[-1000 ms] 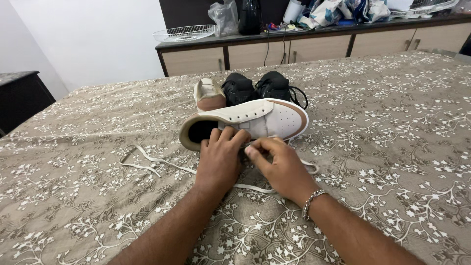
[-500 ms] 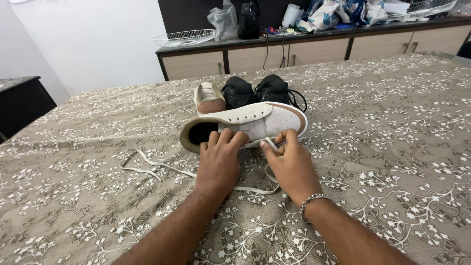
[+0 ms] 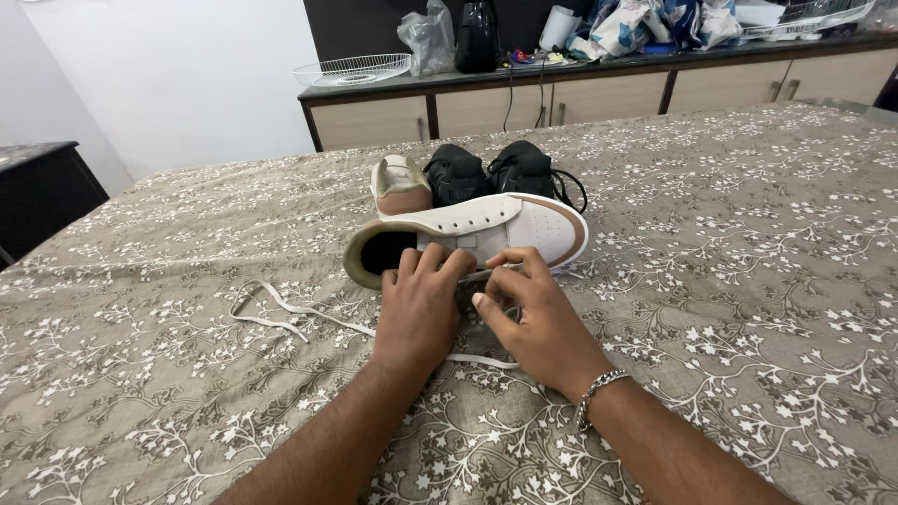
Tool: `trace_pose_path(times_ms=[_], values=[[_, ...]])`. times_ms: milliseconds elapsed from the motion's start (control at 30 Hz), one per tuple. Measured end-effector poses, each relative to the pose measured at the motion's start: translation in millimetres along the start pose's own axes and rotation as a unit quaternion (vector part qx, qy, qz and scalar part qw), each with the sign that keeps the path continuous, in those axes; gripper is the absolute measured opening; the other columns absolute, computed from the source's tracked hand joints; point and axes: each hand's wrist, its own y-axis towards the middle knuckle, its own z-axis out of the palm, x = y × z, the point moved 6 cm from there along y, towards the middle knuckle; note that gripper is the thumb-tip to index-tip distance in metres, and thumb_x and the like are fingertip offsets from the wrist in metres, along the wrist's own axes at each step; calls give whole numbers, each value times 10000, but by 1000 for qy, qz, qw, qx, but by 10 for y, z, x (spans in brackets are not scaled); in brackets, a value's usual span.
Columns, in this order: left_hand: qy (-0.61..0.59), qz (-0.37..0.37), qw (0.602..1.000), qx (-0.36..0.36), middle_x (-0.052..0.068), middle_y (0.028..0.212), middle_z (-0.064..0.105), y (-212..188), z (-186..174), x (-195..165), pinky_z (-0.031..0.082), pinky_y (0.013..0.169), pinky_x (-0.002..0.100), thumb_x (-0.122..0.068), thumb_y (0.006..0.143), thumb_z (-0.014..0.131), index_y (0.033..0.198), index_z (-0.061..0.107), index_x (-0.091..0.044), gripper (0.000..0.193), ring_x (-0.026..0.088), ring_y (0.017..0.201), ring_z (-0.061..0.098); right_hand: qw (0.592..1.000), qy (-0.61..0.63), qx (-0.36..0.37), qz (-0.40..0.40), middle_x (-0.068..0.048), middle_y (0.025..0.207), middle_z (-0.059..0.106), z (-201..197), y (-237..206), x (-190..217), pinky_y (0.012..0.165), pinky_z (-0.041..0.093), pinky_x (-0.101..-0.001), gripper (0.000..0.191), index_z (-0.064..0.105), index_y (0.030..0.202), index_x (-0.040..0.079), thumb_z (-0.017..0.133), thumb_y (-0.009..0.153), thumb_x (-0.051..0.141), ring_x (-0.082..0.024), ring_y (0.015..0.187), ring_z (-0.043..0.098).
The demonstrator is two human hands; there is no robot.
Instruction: The person removes the white laces from a white sneaker, coils them, and places them beside the shoe. Then the person begins to remove the black laces from a black sneaker. The task is performed on a bed with a patterned sheet.
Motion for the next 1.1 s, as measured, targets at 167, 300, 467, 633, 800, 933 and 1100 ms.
trace_pose_path(times_ms=[167,300,467,633,800,933,1100], values=[[11,-8,1000,1,52,1104,608,11,1,11,443,886,493,-15,781,750,1169,641,-195,441,276,1092,547,973,-5,61,221,-57,629,558,58,-81,-247,535,430,-361,274,603,811,-12,689,955,205,-166,571,503],[15,-20,999,25,51,1116,602,16,16,6,443,894,489,3,742,748,1175,639,-191,487,269,1086,547,955,-70,-108,268,-62,573,594,-177,-65,-245,492,459,-366,317,562,847,-1,684,955,270,-176,503,578],[1,-10,1000,9,54,1104,603,-1,-22,-5,437,890,493,-3,725,754,1178,639,-185,502,284,1088,544,939,-135,-49,312,-61,593,659,-152,-39,-255,514,497,-385,260,656,983,84,660,962,343,-190,520,656],[13,-11,1000,14,42,1113,605,-2,-19,-3,442,889,480,-3,747,743,1182,636,-206,492,272,1095,547,976,-103,-28,188,-48,743,645,-90,0,-188,627,547,-364,231,688,1017,104,623,985,323,-167,665,670],[-4,-9,1000,9,62,1099,599,9,-28,-8,432,867,498,-107,742,796,1163,625,-196,462,291,1088,538,998,2,51,42,21,1176,485,70,-45,-108,744,564,-292,214,695,939,75,719,937,287,-129,994,552],[18,-9,1000,15,54,1111,600,8,-8,-2,438,878,487,-43,744,768,1179,628,-201,483,278,1087,543,967,64,58,238,-22,694,640,35,-111,-346,600,490,-343,206,719,862,56,667,943,238,-147,641,580],[15,-12,1000,20,46,1116,604,13,13,-1,439,892,481,-2,722,757,1176,637,-197,508,270,1084,546,947,-93,-94,292,-100,655,663,-197,-80,-262,567,491,-391,306,652,893,16,668,980,309,-216,560,616]])
